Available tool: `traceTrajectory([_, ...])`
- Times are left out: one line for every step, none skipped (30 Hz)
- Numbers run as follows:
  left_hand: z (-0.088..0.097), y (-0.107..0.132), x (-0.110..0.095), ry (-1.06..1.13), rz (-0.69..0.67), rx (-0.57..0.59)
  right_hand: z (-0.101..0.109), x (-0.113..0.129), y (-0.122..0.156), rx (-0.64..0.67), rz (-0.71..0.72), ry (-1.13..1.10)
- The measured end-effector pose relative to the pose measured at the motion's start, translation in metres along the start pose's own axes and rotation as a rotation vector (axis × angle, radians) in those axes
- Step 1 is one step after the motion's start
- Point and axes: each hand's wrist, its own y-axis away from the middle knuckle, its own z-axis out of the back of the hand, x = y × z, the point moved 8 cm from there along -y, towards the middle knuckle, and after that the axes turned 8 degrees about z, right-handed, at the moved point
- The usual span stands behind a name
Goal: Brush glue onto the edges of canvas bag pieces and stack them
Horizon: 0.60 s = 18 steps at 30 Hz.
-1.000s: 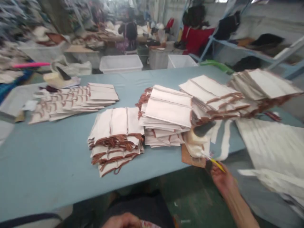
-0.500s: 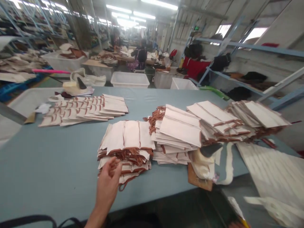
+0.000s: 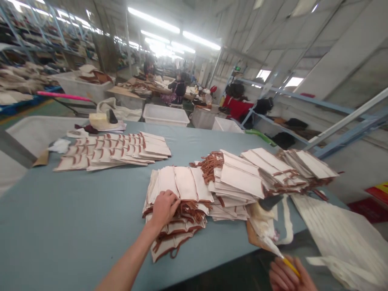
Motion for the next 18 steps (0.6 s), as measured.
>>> traceTrajectory([0.0,0.0,0.0,-0.001,-0.019,0.006,-0.028,-0.002,0.01,0.047,0.035,-0.017])
traceTrajectory([0.001,0.0,0.0,0.001,-0.037,0.01,-0.056,-0.004,0.021,0.09,0.06,-0.029])
traceTrajectory([0.002,0.0,0.0,0.005,-0.054,0.014,-0.083,-0.007,0.03,0.129,0.08,-0.04])
traceTrajectory([0.002,-0.001,0.0,0.012,-0.07,0.017,-0.109,-0.011,0.039,0.156,0.095,-0.043])
traceTrajectory([0.002,-0.002,-0.001,0.021,-0.085,0.02,-0.132,-0.014,0.045,0.175,0.105,-0.043])
traceTrajectory([0.002,-0.004,-0.002,0.033,-0.1,0.022,-0.154,-0.018,0.051,0.185,0.119,-0.039])
traceTrajectory([0.001,-0.005,-0.003,0.047,-0.115,0.026,-0.173,-0.02,0.054,0.194,0.145,-0.03])
traceTrajectory([0.001,-0.007,-0.003,0.064,-0.127,0.029,-0.191,-0.021,0.056,0.211,0.182,-0.008])
traceTrajectory([0.0,-0.009,-0.003,0.083,-0.135,0.033,-0.208,-0.022,0.058,0.241,0.231,0.029])
traceTrajectory([-0.001,-0.012,-0.002,0.106,-0.136,0.035,-0.222,-0.022,0.059,0.272,0.295,0.061])
traceTrajectory([-0.002,-0.014,0.001,0.13,-0.129,0.036,-0.235,-0.021,0.058,0.304,0.361,0.093])
traceTrajectory([-0.002,-0.017,0.004,0.158,-0.113,0.035,-0.246,-0.019,0.057,0.333,0.442,0.126])
traceTrajectory([-0.002,-0.02,0.008,0.187,-0.093,0.033,-0.256,-0.016,0.056,0.368,0.534,0.17])
traceTrajectory([-0.001,-0.023,0.012,0.217,-0.069,0.03,-0.265,-0.013,0.054,0.418,0.629,0.24])
traceTrajectory([0.001,-0.026,0.016,0.247,-0.047,0.026,-0.275,-0.012,0.052,0.483,0.73,0.343])
traceTrajectory([0.004,-0.029,0.019,0.276,-0.025,0.021,-0.285,-0.012,0.051,0.559,0.846,0.491])
traceTrajectory([0.008,-0.032,0.021,0.302,-0.005,0.013,-0.295,-0.015,0.048,0.636,0.966,0.666])
traceTrajectory([0.013,-0.035,0.022,0.325,0.015,0.002,-0.304,-0.021,0.044,0.704,1.076,0.839])
